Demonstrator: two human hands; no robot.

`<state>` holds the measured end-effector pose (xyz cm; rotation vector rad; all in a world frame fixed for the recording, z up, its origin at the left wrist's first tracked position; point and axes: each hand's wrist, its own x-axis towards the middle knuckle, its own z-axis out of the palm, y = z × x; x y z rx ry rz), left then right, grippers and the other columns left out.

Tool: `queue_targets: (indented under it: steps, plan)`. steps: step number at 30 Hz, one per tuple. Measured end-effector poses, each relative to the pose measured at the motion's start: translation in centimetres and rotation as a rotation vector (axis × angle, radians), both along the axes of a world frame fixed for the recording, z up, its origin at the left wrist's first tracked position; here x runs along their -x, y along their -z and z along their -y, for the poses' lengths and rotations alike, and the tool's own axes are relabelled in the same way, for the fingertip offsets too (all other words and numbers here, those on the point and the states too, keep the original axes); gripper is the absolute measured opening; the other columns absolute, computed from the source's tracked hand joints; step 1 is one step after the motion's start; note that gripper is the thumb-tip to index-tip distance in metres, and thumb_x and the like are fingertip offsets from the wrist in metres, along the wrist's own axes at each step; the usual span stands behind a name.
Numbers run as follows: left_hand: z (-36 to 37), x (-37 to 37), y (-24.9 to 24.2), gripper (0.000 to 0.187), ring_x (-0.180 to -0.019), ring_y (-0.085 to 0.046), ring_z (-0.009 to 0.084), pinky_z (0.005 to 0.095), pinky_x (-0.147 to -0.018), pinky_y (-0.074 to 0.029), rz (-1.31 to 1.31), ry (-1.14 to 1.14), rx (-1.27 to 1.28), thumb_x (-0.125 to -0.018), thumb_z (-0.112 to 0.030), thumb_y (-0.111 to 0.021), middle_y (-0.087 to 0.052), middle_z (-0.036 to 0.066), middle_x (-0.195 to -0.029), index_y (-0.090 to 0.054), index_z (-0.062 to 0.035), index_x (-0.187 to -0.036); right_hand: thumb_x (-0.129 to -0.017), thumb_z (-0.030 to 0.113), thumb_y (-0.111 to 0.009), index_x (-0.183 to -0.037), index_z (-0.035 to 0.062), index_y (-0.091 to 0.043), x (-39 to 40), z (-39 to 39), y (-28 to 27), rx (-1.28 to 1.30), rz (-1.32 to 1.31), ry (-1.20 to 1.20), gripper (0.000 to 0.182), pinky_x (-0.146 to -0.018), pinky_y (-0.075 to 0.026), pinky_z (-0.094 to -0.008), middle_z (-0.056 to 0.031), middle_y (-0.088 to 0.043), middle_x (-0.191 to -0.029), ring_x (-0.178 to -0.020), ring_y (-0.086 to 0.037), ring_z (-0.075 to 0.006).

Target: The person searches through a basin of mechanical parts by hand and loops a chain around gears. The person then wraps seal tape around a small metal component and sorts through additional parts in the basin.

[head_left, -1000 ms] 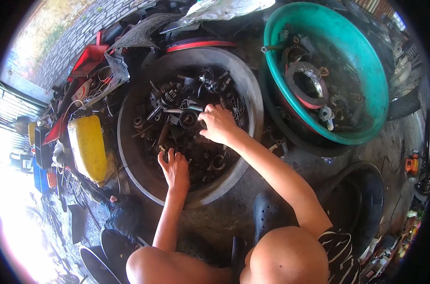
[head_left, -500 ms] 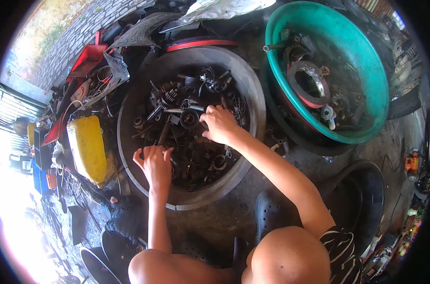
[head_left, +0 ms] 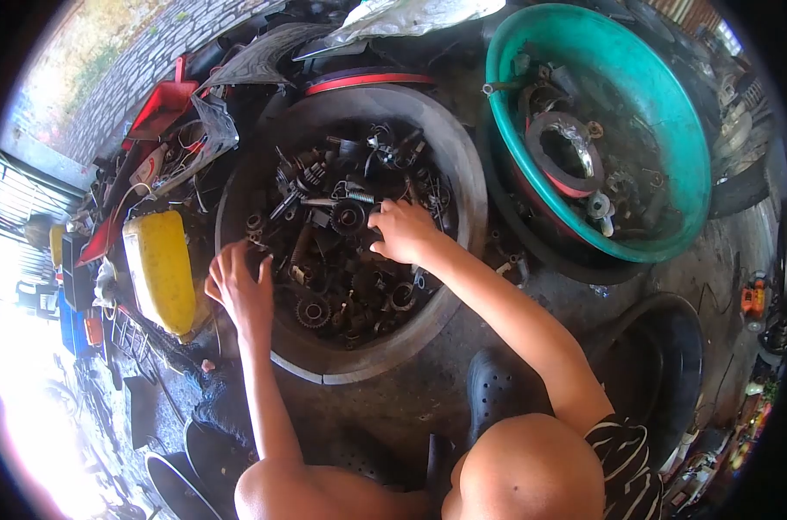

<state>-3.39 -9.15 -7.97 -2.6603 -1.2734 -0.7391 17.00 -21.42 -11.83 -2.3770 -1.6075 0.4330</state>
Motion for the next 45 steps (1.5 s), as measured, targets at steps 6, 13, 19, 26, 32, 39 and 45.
queue_targets:
  steps: [6, 13, 19, 26, 32, 39, 45]
  plan:
    - [4.9, -2.0, 2.2, 0.041, -0.111, -0.036, 0.0226, 0.0425, -0.093, -0.022, -0.167, 0.25, 0.125, -0.059, -0.015, -0.069, -0.048, 0.005, -0.105, -0.056, -0.0089, -0.097, -0.065, 0.018, -0.068, -0.099, 0.0114, -0.057, 0.1, 0.1, 0.7, 0.179, -0.009, -0.153, 0.037, -0.075, -0.046, -0.0353, -0.0093, -0.051, -0.099, -0.089, -0.056, -0.0261]
    - [7.8, -3.5, 5.9, 0.041, -0.109, -0.037, 0.0227, 0.048, -0.094, -0.019, -0.386, 0.49, 0.245, -0.062, -0.017, -0.068, -0.048, 0.006, -0.102, -0.054, -0.0095, -0.1, -0.063, 0.015, -0.068, -0.094, 0.0079, -0.058, 0.0, 0.3, 0.7, 0.128, 0.05, -0.14, 0.033, -0.074, -0.047, -0.0354, -0.0099, -0.051, -0.099, -0.088, -0.057, -0.0255]
    - [7.3, -3.0, 6.1, 0.044, -0.108, -0.038, 0.023, 0.0456, -0.093, -0.021, -0.381, 0.481, 0.225, -0.063, -0.017, -0.066, -0.048, 0.007, -0.104, -0.051, -0.0087, -0.104, -0.064, 0.014, -0.066, -0.088, 0.0047, -0.058, 0.1, 0.2, 0.9, 0.212, 0.051, -0.16, 0.027, -0.072, -0.048, -0.035, -0.0093, -0.054, -0.097, -0.086, -0.058, -0.0243]
    - [6.6, -2.9, 7.0, 0.052, -0.102, -0.042, 0.0216, 0.0406, -0.087, -0.026, -0.171, 0.403, 0.289, -0.062, -0.016, -0.065, -0.048, 0.007, -0.101, -0.047, -0.0076, -0.111, -0.069, 0.008, -0.057, -0.09, 0.0072, -0.053, 0.0, -0.1, 1.6, 0.102, 0.069, -0.114, 0.022, -0.067, -0.049, -0.0343, -0.0085, -0.056, -0.091, -0.083, -0.059, -0.0232]
    - [6.7, -2.8, 6.9, 0.052, -0.094, -0.043, 0.0221, 0.037, -0.077, -0.029, -0.217, 0.375, 0.295, -0.063, -0.017, -0.066, -0.049, 0.007, -0.097, -0.047, -0.0083, -0.111, -0.072, 0.008, -0.05, -0.086, 0.0083, -0.055, 0.8, -0.9, 1.9, 0.011, 0.125, -0.142, 0.014, -0.063, -0.049, -0.0344, -0.0081, -0.059, -0.079, -0.074, -0.06, -0.024]
    - [6.5, -2.6, 7.4, 0.046, -0.093, -0.046, 0.0223, 0.037, -0.077, -0.03, -0.176, 0.307, 0.362, -0.061, -0.019, -0.068, -0.054, 0.005, -0.093, -0.051, -0.0085, -0.103, -0.072, 0.006, -0.05, -0.078, 0.0069, -0.058, 0.4, -0.6, 2.3, 0.022, 0.088, -0.177, 0.01, -0.061, -0.048, -0.0353, -0.0096, -0.06, -0.077, -0.073, -0.06, -0.0252]
    - [6.4, -2.5, 7.2, 0.039, -0.091, -0.047, 0.0225, 0.037, -0.078, -0.029, -0.131, 0.297, 0.378, -0.063, -0.019, -0.067, -0.055, 0.005, -0.092, -0.052, -0.0086, -0.098, -0.071, 0.005, -0.05, -0.075, 0.0066, -0.059, 0.4, -0.6, 1.3, -0.006, 0.082, -0.198, 0.01, -0.063, -0.047, -0.0363, -0.0111, -0.06, -0.076, -0.071, -0.06, -0.0259]
